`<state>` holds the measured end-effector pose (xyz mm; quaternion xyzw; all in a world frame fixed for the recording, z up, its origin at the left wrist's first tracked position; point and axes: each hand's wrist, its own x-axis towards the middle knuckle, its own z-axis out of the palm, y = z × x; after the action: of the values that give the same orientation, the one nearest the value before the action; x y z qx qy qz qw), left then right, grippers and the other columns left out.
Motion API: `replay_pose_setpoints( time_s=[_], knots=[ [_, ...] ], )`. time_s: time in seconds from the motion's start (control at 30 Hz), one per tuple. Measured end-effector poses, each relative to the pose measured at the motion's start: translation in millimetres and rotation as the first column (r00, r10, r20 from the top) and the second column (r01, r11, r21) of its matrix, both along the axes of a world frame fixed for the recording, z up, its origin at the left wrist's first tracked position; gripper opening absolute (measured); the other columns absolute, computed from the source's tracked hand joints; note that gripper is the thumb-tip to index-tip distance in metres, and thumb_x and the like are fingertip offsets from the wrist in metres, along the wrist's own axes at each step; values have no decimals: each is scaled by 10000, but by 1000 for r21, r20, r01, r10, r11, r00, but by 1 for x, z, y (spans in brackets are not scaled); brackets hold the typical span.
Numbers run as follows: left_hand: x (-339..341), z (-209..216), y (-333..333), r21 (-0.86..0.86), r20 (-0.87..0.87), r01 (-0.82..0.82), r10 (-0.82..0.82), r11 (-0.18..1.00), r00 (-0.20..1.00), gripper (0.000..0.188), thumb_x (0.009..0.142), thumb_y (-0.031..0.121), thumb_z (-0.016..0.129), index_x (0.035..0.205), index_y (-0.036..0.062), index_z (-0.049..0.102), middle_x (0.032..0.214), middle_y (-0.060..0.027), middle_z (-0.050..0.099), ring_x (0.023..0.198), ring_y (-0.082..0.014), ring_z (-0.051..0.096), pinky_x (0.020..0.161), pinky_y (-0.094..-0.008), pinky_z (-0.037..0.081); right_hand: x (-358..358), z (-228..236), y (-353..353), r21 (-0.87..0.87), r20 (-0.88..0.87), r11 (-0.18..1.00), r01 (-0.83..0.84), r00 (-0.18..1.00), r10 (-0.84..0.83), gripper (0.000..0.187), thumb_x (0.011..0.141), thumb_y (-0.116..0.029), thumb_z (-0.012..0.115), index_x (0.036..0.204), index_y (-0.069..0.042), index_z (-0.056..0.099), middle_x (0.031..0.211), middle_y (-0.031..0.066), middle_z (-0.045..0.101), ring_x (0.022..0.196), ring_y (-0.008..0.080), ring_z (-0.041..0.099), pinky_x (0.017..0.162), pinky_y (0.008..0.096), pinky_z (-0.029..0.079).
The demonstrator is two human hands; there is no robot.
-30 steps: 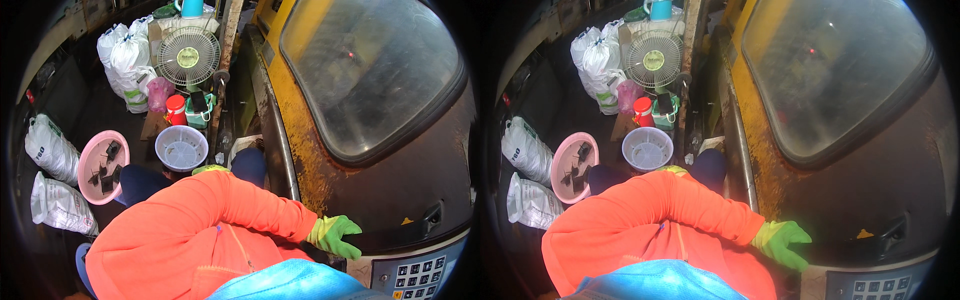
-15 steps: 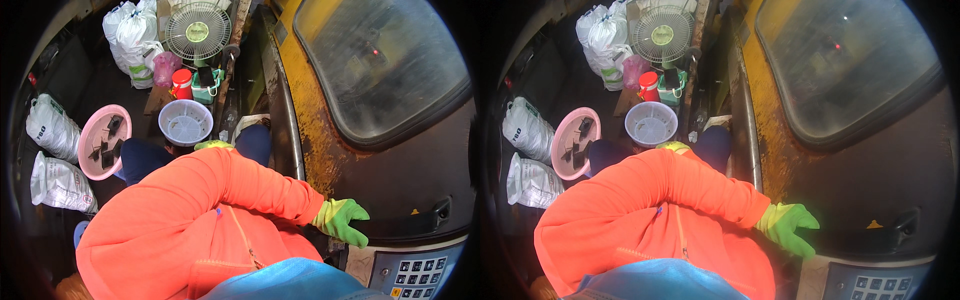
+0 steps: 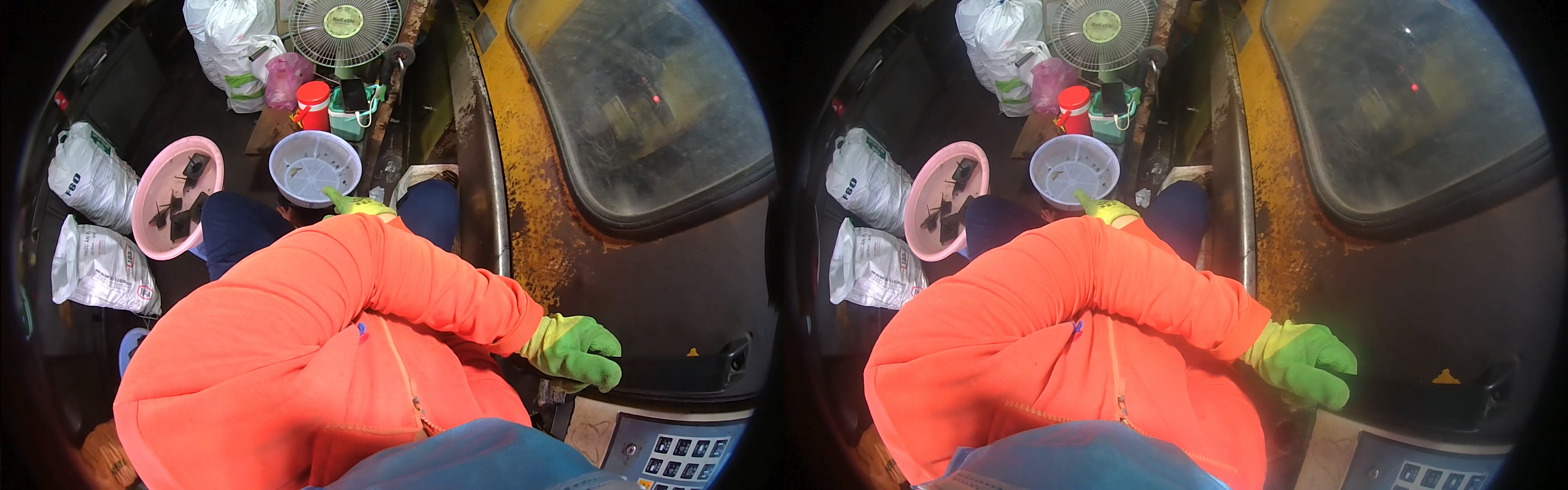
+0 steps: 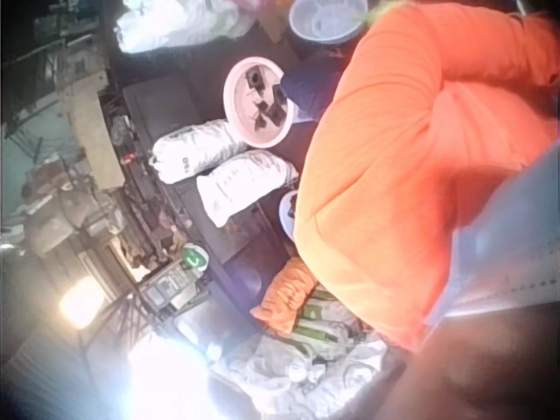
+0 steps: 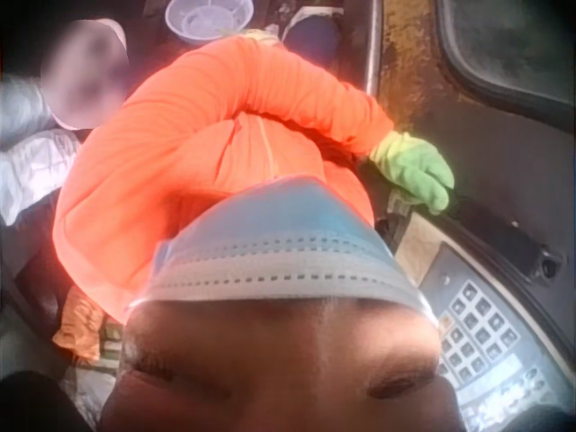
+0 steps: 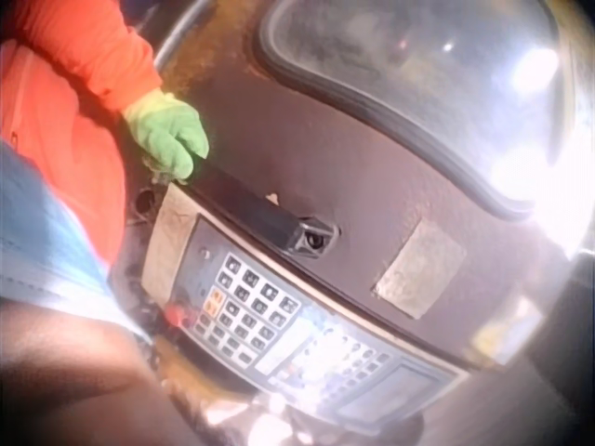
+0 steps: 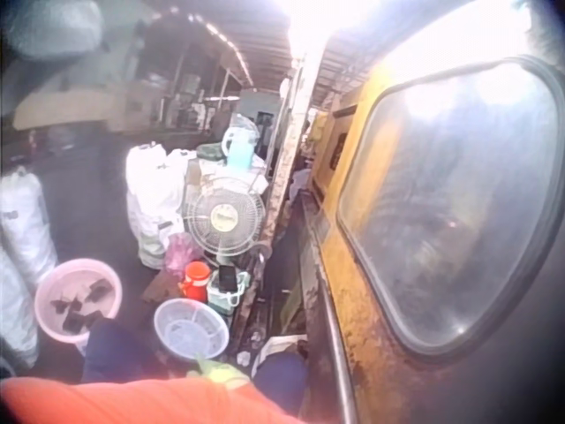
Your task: The person sits and repeatedly rubs small black plastic parts with a green cloth, then places them into a pink basin. The person handles the parts one at a time, wiping each surface before moving to the next.
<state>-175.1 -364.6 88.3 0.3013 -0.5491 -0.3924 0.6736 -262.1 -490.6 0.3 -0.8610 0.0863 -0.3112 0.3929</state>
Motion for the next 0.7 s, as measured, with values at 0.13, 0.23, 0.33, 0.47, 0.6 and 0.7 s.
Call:
replay_pose_setpoints(
  time_s=[0.13, 0.23, 0.33, 0.47, 0.6, 0.7],
  knots=[
    [2, -2, -2, -90, 7, 16, -15, 996, 1000, 336, 933, 325, 550, 855, 6, 620, 566, -61, 583, 471, -144, 579, 455, -287, 441, -1, -1, -2, -6, 5, 1000, 1, 1000, -1, 504, 876, -410, 522, 1246, -74, 588, 1204, 194, 619, 1109, 357, 592, 948, 453, 443],
    [3, -4, -4, -91, 21, 10, -8, 996, 1000, 333, 930, 316, 547, 857, 2, 629, 583, -64, 585, 472, -142, 577, 458, -284, 439, 0, -3, -3, -12, 4, 1000, 7, 1000, -7, 505, 875, -410, 524, 1246, -73, 588, 1201, 195, 620, 1108, 357, 593, 948, 452, 443],
    [4, -8, -4, -234, 24, -60, 67, 970, 997, 312, 925, 286, 544, 839, 0, 634, 585, -65, 583, 472, -143, 575, 461, -282, 435, -1, -4, -5, -4, 9, 1000, 8, 1000, -8, 505, 875, -410, 525, 1246, -73, 588, 1199, 195, 621, 1107, 357, 594, 948, 452, 443],
    [2, -7, -3, -172, 14, -74, 78, 982, 997, 277, 913, 239, 545, 807, 0, 636, 590, -62, 585, 477, -143, 573, 455, -281, 427, -3, -3, -6, -1, 20, 1000, 8, 1000, -8, 506, 874, -411, 526, 1245, -73, 587, 1196, 195, 623, 1106, 358, 595, 948, 452, 443],
    [4, -1, 2, -93, 8, -32, 33, 995, 999, 269, 909, 233, 554, 801, 0, 634, 591, -63, 584, 485, -142, 574, 445, -284, 424, -6, -2, -6, 4, 30, 1000, 15, 999, -16, 507, 874, -412, 527, 1245, -72, 587, 1192, 196, 624, 1104, 358, 596, 949, 452, 443],
    [4, 4, 7, 4, -27, 13, -13, 1000, 1000, 267, 910, 230, 557, 798, -2, 627, 582, -61, 575, 488, -142, 571, 441, -285, 423, -7, -2, -7, 8, 32, 1000, 14, 999, -14, 508, 873, -412, 528, 1245, -72, 587, 1190, 196, 626, 1103, 358, 596, 949, 452, 443]
  ],
)
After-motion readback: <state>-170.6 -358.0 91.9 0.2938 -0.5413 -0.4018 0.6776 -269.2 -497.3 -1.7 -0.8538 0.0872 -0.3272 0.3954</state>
